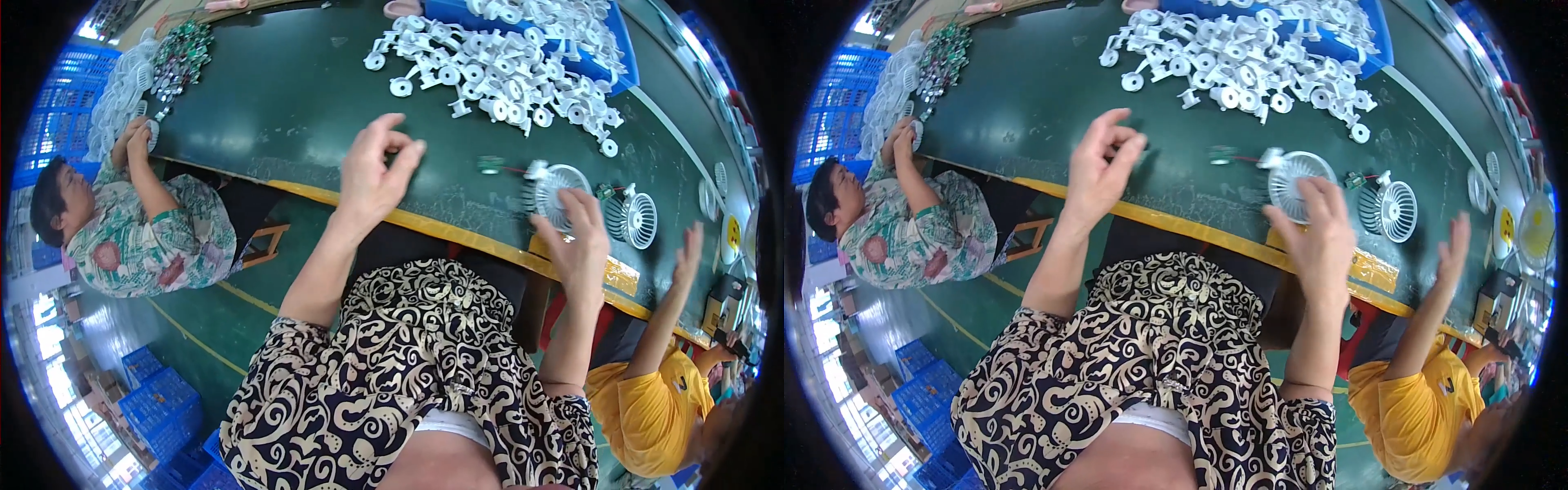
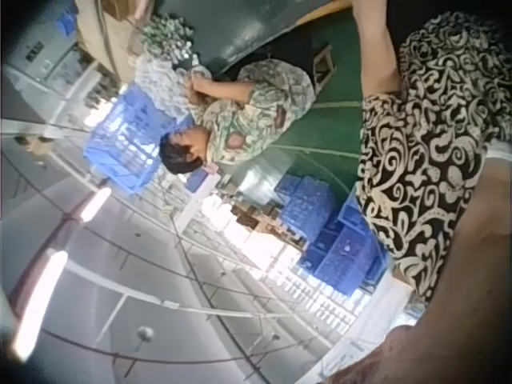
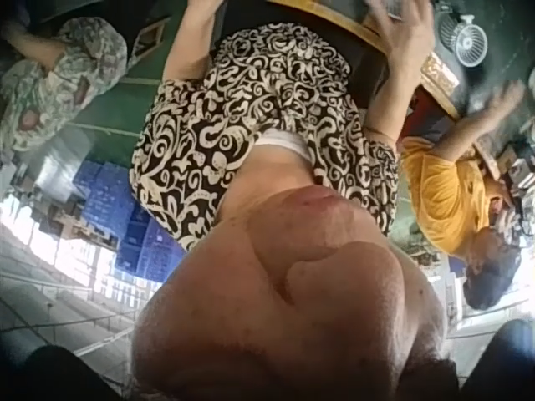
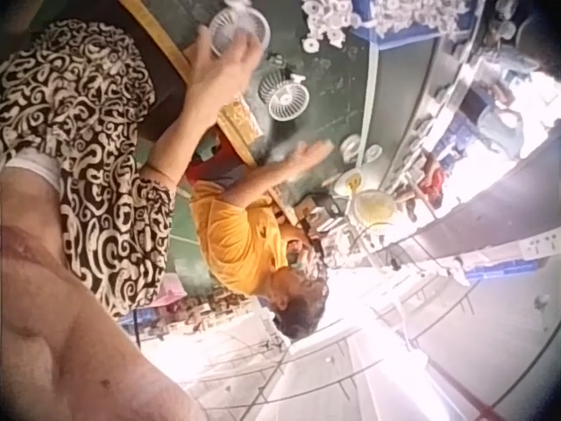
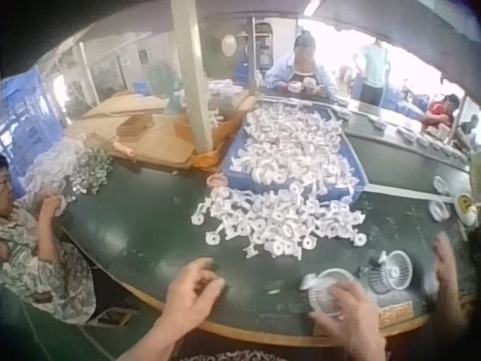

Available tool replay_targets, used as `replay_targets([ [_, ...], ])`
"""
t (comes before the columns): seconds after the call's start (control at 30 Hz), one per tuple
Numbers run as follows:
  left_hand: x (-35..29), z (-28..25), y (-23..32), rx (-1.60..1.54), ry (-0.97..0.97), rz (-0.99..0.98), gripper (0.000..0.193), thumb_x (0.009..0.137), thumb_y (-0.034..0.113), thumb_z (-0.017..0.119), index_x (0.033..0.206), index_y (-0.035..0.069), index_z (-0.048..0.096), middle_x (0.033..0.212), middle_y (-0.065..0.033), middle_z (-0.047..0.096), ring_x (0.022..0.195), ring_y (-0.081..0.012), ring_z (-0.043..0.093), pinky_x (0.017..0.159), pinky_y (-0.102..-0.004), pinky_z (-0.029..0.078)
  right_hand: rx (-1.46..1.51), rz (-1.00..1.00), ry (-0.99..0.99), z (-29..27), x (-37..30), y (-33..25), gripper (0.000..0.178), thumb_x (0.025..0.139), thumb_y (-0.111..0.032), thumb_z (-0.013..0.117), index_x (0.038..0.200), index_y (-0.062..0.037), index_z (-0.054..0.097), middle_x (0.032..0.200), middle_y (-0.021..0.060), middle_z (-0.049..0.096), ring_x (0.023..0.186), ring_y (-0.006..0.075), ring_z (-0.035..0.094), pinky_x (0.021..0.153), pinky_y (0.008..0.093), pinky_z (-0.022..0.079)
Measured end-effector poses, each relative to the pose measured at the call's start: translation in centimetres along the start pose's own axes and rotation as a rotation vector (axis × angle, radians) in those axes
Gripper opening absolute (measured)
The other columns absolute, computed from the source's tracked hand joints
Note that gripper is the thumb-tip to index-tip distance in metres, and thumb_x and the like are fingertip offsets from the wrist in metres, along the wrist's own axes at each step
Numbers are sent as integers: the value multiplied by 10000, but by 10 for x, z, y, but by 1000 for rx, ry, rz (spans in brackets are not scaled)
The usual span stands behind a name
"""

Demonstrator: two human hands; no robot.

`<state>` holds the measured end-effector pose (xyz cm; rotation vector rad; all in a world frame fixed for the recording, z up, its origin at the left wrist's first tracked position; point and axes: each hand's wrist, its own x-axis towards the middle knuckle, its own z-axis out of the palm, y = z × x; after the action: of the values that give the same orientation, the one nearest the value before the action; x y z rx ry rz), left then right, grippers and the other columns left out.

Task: Assembling small plastic fan components on an industrial production line.

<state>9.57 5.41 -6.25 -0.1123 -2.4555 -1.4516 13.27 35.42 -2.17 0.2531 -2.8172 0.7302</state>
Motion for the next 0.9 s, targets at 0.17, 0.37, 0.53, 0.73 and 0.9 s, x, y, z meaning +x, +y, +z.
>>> replay_targets([
  [0.17,-11,-10,-17,34,91,-9,317,918,66,676,1225,17,616,870,-50,693,752,-91,600,684,-256,484,-432,248,196,-32,-14,89,385,870,-334,758,1107,-36,701,1146,128,671,1059,325,656,871,430,532],
  [0.37,-6,2,-5,199,141,164,246,841,57,705,1085,63,675,812,-55,677,804,-228,610,720,-358,510,-376,367,376,-47,29,97,368,908,-301,716,1167,-40,700,1195,130,667,971,289,679,848,389,531],
  [0.53,-7,-2,-8,234,149,184,233,840,54,704,1071,63,678,815,-55,677,806,-236,612,724,-363,509,-80,156,250,-5,88,103,358,910,-195,702,1236,-51,677,1194,142,652,819,203,655,787,351,531],
  [0.73,-7,0,-5,225,124,201,250,833,37,710,1079,59,673,815,-62,675,809,-238,614,726,-360,509,-120,265,188,-3,89,115,323,870,-212,713,1134,-27,720,992,155,667,788,265,659,771,376,530],
  [0.9,-9,-5,-3,226,118,163,249,856,55,708,1103,66,680,817,-68,667,816,-229,614,732,-356,508,21,307,264,-6,63,115,366,852,-232,767,1141,-12,720,920,127,669,711,170,618,702,307,522],
])
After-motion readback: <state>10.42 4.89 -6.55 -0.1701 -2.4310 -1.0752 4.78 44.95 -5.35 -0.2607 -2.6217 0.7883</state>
